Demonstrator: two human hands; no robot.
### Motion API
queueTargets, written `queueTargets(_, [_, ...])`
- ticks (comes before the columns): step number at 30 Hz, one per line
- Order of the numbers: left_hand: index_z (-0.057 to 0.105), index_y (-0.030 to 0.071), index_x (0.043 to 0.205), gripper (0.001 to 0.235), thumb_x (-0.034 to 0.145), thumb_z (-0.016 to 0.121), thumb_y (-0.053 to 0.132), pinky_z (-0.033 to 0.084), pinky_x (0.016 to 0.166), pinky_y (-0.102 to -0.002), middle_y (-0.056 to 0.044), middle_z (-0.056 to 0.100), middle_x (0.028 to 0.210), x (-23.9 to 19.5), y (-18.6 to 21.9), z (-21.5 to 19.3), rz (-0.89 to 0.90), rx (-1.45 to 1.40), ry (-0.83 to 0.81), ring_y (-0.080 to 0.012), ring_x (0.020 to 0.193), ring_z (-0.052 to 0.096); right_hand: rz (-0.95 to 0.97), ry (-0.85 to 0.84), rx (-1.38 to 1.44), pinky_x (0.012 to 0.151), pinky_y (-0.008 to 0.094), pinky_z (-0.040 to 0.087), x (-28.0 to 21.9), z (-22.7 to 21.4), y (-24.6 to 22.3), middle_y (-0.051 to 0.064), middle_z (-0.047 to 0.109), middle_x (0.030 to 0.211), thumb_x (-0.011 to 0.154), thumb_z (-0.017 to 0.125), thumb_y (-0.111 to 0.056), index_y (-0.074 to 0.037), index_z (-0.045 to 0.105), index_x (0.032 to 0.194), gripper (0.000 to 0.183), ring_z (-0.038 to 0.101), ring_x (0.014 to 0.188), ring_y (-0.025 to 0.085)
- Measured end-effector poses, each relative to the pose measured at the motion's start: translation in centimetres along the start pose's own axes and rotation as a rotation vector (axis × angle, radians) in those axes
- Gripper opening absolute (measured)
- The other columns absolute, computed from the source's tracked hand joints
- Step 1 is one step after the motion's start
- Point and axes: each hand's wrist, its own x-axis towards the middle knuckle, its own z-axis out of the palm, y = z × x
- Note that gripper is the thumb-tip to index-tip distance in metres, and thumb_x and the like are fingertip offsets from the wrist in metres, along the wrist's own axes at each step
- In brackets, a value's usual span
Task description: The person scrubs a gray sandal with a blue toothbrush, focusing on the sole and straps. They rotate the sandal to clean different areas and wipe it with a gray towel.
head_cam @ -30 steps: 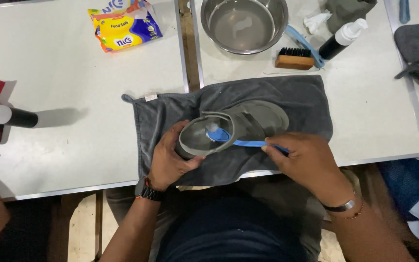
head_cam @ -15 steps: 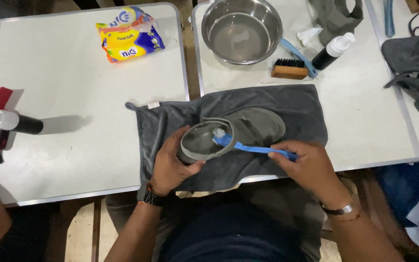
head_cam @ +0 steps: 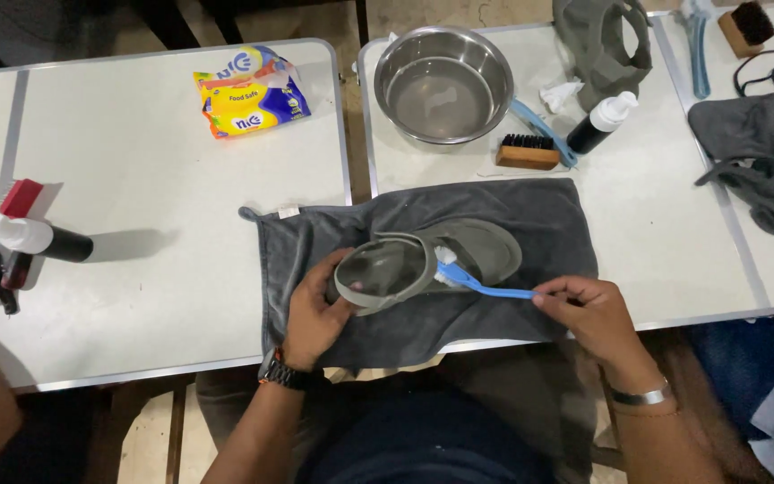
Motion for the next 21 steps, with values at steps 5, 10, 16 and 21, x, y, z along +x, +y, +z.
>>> queueTargets(5, [0.072,0.006,0.126,0.034,0.094,0.069,0.019,0.048,0.105,-0.051,-0.019,0.075,0.12,0.3,2.2,1.2,-0.124,-0.035,0.133,-0.0398,0.122,0.064,-0.024,0.14,0.14,0.046,0.022,0.036,0.8,0.1,2.4,0.005,0.056,0.057,0.086,0.08,-0.007,0.001,0.078,0.096,0.013,0.044,0.05,0.007])
queueTargets(10, [0.072,0.003,0.123,0.03,0.099,0.059,0.015,0.048,0.104,-0.052,-0.022,0.075,0.116,0.2,2.5,1.4,-0.129,-0.073,0.157,-0.0412,0.122,0.064,0.004,0.206,0.343,0.036,0.02,0.03,1.6,-0.4,5.5,-0.001,0.044,0.052,0.09,0.072,-0.007,0.0,0.074,0.094,0.008,0.037,0.038,0.004])
queueTargets(16, [0.069,0.0,0.126,0.032,0.103,0.051,0.013,0.046,0.106,-0.055,-0.027,0.072,0.12,-0.2,3.0,0.7,-0.033,-0.085,0.115,-0.0472,0.123,0.061,0.042,0.161,0.513,0.029,0.018,0.028,1.3,-0.3,5.6,0.002,0.04,0.051,0.096,0.066,-0.008,0.001,0.068,0.091,0.01,0.035,0.031,0.006])
queueTargets(21, [0.067,-0.004,0.127,0.033,0.102,0.048,0.007,0.042,0.107,-0.06,-0.031,0.068,0.122,-0.5,4.2,-0.6,-0.022,-0.095,0.084,-0.0504,0.126,0.058,0.05,0.123,0.468,0.03,0.02,0.029,1.4,0.0,4.8,0.0,0.041,0.052,0.096,0.068,-0.011,0.001,0.069,0.089,0.014,0.034,0.032,0.006])
